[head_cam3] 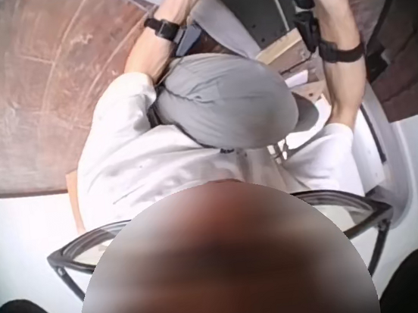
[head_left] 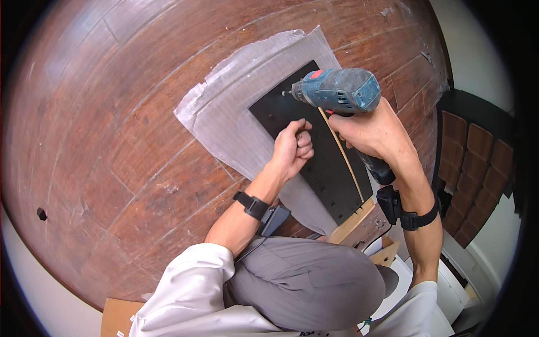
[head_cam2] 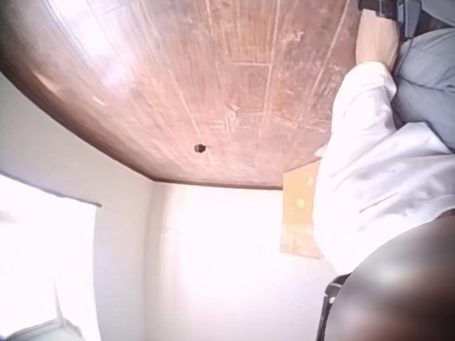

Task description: Assembling wooden furniture components using a power drill and screws.

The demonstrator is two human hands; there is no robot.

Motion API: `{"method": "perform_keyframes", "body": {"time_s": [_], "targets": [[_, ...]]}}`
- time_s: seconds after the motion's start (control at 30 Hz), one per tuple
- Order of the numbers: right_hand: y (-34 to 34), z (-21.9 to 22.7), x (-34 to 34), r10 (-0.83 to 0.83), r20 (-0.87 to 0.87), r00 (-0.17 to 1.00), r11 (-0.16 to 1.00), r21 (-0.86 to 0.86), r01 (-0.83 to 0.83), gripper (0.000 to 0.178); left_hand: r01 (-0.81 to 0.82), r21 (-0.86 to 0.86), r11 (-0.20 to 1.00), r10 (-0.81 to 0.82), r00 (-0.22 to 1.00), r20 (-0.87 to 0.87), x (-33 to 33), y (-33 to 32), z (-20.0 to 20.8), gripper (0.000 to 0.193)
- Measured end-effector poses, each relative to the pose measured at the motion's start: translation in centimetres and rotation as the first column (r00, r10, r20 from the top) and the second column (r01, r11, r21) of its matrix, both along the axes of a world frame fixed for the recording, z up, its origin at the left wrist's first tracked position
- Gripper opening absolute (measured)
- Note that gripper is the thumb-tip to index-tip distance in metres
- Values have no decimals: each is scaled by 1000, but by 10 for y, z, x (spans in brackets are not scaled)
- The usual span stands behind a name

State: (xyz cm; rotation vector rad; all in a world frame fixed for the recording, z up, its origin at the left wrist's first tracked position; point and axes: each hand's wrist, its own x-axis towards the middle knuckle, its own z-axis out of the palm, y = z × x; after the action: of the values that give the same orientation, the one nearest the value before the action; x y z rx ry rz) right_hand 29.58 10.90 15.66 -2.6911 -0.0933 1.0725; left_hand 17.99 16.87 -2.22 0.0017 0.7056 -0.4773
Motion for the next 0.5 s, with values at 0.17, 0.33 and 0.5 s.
{"method": "perform_keyframes", "body": {"time_s": [0.17, 0.33, 0.5], "targets": [[-2, 0, -6, -17, 57, 998, 998, 60, 14, 33, 164, 19, 986, -163, 985, -48, -16, 5, 6, 18], [-5, -3, -7, -12, 70, 997, 996, 93, 5, 33, 214, 85, 973, -205, 973, -105, -23, 12, 12, 14], [4, -1, -11, 63, 130, 990, 995, 71, -73, 32, 237, 271, 933, -206, 969, -138, -35, 15, 11, 16]]}}
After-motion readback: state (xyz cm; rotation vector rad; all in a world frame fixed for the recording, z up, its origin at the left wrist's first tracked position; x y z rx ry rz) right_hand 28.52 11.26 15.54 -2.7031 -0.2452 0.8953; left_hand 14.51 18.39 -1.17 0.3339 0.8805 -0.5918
